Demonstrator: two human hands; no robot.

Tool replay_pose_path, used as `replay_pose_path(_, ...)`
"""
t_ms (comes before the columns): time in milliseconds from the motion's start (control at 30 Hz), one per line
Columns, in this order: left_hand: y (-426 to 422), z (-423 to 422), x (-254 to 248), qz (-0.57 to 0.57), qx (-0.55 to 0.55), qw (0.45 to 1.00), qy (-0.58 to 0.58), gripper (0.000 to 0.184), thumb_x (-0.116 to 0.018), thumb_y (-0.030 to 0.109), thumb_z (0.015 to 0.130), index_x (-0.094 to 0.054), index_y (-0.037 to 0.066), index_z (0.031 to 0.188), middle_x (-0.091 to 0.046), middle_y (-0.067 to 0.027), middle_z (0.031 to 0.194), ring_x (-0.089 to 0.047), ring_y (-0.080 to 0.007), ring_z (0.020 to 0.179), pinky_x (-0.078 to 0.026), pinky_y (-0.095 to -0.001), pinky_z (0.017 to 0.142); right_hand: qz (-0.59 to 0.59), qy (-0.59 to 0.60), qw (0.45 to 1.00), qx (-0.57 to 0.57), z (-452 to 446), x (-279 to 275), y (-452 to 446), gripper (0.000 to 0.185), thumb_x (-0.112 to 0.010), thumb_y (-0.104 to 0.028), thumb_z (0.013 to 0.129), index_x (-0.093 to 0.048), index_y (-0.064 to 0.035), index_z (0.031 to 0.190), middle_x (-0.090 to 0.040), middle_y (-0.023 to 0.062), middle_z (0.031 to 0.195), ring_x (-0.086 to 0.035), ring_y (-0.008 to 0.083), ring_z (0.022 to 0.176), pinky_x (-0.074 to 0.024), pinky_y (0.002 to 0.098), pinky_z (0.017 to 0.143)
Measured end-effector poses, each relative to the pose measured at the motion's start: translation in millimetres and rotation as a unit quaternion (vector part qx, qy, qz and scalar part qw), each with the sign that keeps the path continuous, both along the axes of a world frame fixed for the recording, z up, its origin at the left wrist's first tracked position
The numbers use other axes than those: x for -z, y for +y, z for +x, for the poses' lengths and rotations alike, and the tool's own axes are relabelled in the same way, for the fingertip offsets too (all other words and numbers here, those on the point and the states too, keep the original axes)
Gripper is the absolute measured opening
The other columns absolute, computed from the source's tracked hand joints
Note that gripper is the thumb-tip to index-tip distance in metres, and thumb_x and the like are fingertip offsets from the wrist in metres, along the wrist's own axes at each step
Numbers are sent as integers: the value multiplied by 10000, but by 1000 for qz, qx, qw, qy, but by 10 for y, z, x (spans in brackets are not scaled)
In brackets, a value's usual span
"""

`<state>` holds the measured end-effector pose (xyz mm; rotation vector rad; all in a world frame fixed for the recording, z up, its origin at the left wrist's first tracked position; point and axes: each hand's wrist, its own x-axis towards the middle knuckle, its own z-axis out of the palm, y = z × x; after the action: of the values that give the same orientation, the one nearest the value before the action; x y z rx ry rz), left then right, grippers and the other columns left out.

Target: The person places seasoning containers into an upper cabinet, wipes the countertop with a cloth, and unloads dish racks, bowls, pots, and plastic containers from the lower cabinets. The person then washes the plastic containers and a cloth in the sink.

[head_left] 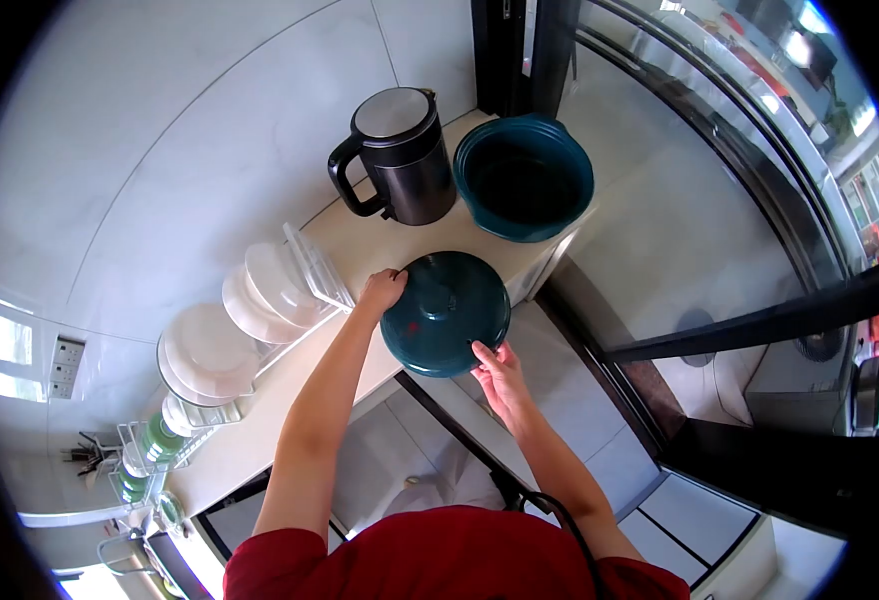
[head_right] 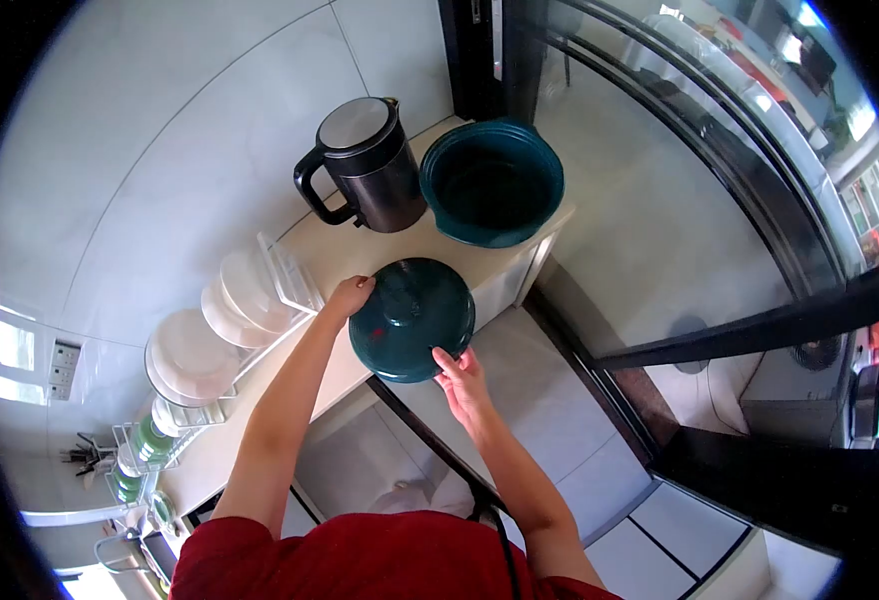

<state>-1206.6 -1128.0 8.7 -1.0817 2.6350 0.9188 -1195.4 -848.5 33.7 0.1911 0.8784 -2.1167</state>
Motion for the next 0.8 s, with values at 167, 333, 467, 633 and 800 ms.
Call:
replay_pose_path(167,199,209,-430,141,-56,988,12,482,-496,440,847,-587,59,1128,-625,-134,1026,-592,-258,906,-453,-371,785,29,38,999,-22,93,-382,84,441,-679,-128,798,-466,-115,1183,-542,-4,1150,-509,117,1042,-413,306,854)
replay_pose_path(333,447,399,-1108,362,-113,921,85,559,-600,441,815,-508,87,1238,-581,-42,1048,-515,-154,921,-415,-319,771,42,96,994,-7,-38,-920,438,506,-646,-117,815,-413,-90,1263,-510,18,1217,-492,129,1081,-400,286,880)
replay_pose_path(467,572,-99,-1380,384,-56,903,186,562,-658,400,789,-516,52,1206,-567,-22,1021,-489,-129,939,-394,-293,759,55,202,975,68,-575,-1296,564,563,-624,-95,827,-360,-67,1324,-512,27,1211,-492,124,1077,-392,255,883)
replay_pose_path(633,727,-855,-1562,364,-78,905,207,468,-688,351,775,-581,21,1089,-587,-17,851,-519,-126,766,-402,-283,648,112,234,959,110,-1462,-1219,569,555,-604,-101,851,-340,-26,1334,-537,41,1162,-508,125,1030,-390,246,875)
replay_pose_path(800,675,-1510,-1309,328,-139,907,224,432,-748,314,717,-596,-10,961,-583,-58,788,-520,-147,646,-406,-300,514,70,285,948,122,-2099,-1105,520,530,-611,-134,856,-371,24,1302,-560,60,1105,-523,134,986,-386,243,863)
